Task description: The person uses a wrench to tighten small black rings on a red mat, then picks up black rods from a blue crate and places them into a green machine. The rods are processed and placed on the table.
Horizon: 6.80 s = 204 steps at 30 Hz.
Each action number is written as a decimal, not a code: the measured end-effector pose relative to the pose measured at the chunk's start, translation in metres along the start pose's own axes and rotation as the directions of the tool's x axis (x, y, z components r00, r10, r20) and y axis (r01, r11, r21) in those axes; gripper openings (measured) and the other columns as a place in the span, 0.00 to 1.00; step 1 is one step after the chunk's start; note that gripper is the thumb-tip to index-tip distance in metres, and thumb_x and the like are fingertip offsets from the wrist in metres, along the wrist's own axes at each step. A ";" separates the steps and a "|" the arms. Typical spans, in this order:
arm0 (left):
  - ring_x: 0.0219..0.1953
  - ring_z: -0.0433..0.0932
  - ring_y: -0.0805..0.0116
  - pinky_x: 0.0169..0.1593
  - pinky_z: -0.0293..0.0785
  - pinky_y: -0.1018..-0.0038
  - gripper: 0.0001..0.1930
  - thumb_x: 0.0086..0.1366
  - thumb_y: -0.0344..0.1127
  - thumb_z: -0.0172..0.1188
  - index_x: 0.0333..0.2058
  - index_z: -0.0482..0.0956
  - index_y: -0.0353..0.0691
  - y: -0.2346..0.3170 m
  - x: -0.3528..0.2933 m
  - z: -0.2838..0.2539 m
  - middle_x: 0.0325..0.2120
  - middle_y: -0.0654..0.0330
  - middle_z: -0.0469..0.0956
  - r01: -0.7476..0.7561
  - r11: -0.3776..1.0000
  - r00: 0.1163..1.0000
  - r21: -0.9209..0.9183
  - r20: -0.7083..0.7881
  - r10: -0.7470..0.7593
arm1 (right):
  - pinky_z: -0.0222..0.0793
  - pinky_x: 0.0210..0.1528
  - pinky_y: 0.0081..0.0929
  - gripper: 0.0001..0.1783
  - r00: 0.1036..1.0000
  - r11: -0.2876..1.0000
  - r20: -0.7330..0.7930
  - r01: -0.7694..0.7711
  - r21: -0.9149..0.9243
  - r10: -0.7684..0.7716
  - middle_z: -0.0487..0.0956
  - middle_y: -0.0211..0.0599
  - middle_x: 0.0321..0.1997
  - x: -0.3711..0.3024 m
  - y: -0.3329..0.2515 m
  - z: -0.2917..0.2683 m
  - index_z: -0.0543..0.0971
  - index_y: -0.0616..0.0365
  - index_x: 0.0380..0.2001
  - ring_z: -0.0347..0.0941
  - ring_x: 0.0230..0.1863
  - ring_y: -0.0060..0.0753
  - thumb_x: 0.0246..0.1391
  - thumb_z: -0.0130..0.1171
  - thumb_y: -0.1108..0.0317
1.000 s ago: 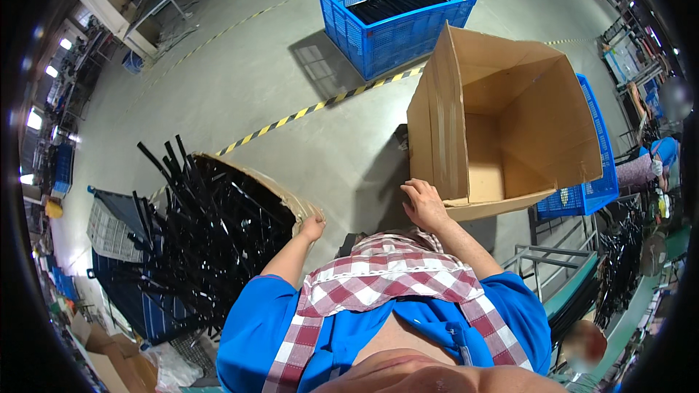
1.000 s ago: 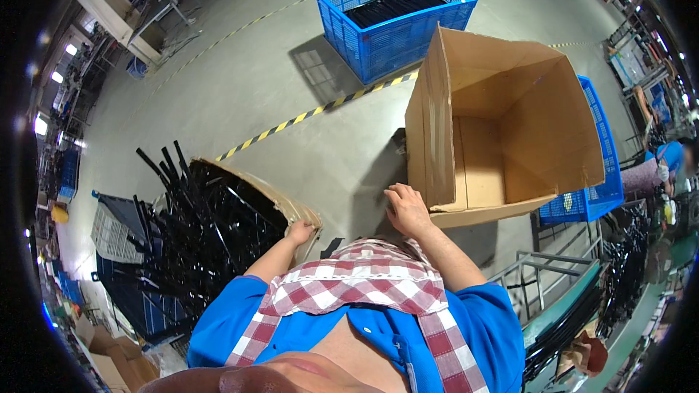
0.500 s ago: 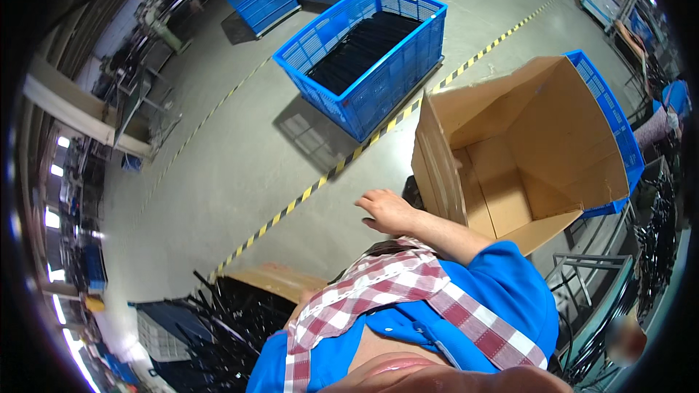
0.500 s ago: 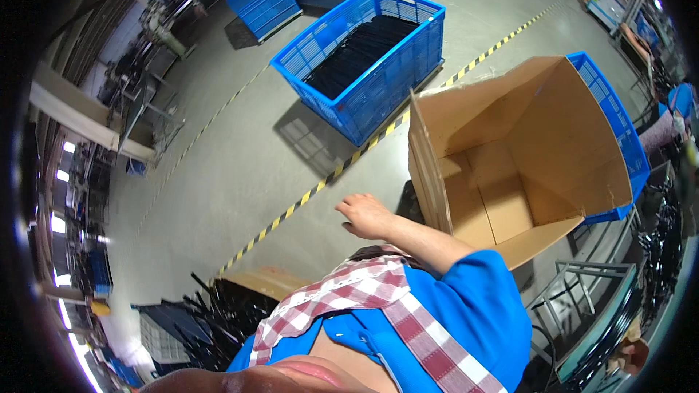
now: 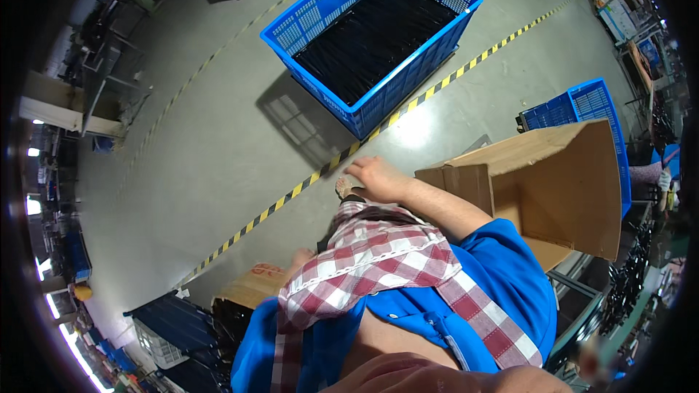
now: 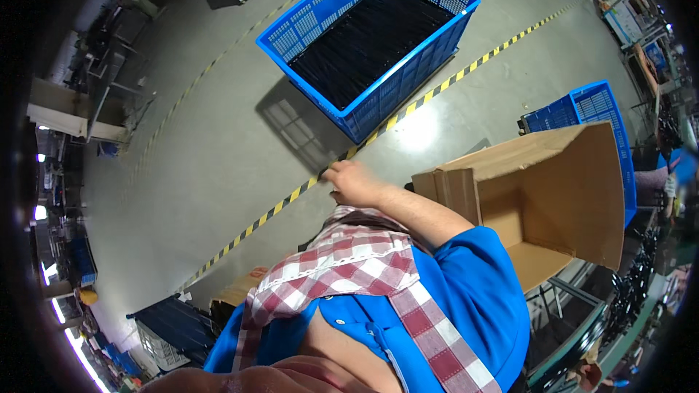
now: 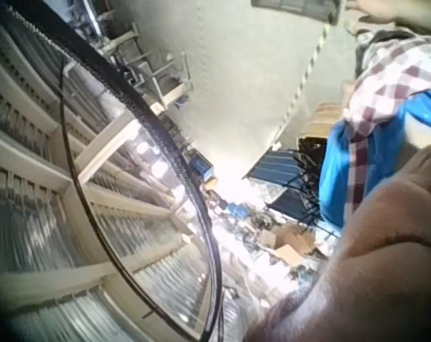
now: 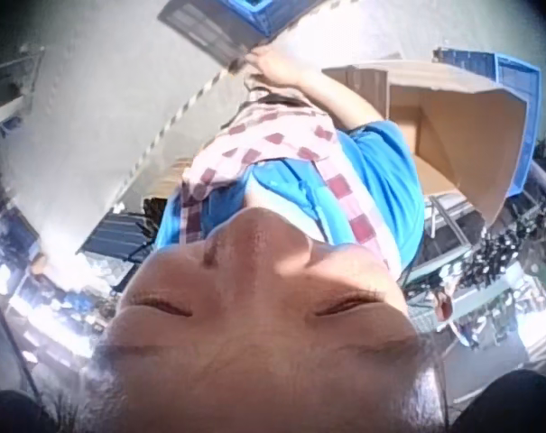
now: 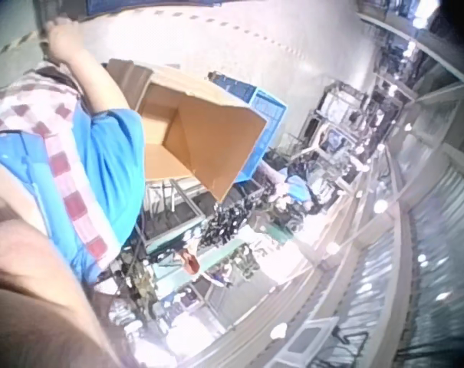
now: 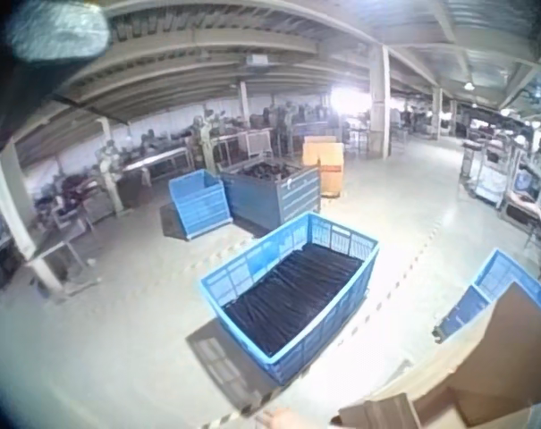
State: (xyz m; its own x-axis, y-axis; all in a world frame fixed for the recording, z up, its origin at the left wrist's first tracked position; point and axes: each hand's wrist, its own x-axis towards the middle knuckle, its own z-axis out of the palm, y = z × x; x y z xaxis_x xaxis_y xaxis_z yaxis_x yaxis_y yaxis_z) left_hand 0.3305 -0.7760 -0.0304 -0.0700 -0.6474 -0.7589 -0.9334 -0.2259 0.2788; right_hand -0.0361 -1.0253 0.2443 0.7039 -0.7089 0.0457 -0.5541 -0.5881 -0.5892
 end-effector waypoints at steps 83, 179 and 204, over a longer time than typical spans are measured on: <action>0.57 0.70 0.52 0.57 0.72 0.62 0.50 0.52 0.44 0.73 0.64 0.51 0.29 0.267 0.766 -0.436 0.56 0.43 0.67 0.076 -0.155 0.956 -0.985 0.116 -0.269 | 0.75 0.52 0.33 0.49 0.601 -0.033 0.538 -0.649 0.760 0.591 0.77 0.51 0.50 0.489 0.684 0.179 0.62 0.70 0.56 0.76 0.50 0.42 0.36 0.80 0.61; 0.52 0.74 0.58 0.57 0.69 0.68 0.49 0.46 0.43 0.75 0.58 0.54 0.21 0.708 -0.628 0.539 0.49 0.43 0.72 -0.705 0.437 -0.141 -0.559 0.714 0.686 | 0.68 0.56 0.29 0.36 -0.796 0.679 -0.222 0.292 0.674 0.563 0.76 0.35 0.51 -0.986 -0.467 0.189 0.67 0.62 0.58 0.73 0.51 0.28 0.44 0.68 0.73; 0.53 0.73 0.57 0.57 0.70 0.64 0.42 0.53 0.44 0.73 0.58 0.60 0.26 1.010 -0.572 0.836 0.51 0.46 0.72 -0.358 0.751 0.300 -0.555 0.693 0.656 | 0.66 0.60 0.31 0.48 -0.615 0.066 -0.155 -0.165 0.984 0.773 0.75 0.51 0.53 -1.422 -0.243 0.073 0.61 0.72 0.60 0.73 0.55 0.40 0.36 0.73 0.66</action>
State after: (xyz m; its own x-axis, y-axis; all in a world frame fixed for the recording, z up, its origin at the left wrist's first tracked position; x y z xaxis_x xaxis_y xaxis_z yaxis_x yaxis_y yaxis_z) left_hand -0.8661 -0.0253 0.1935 -0.8768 0.1618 -0.4528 -0.4802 -0.3415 0.8079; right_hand -0.8701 0.1542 0.2637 -0.9300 -0.0795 -0.3588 0.2847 0.4613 -0.8403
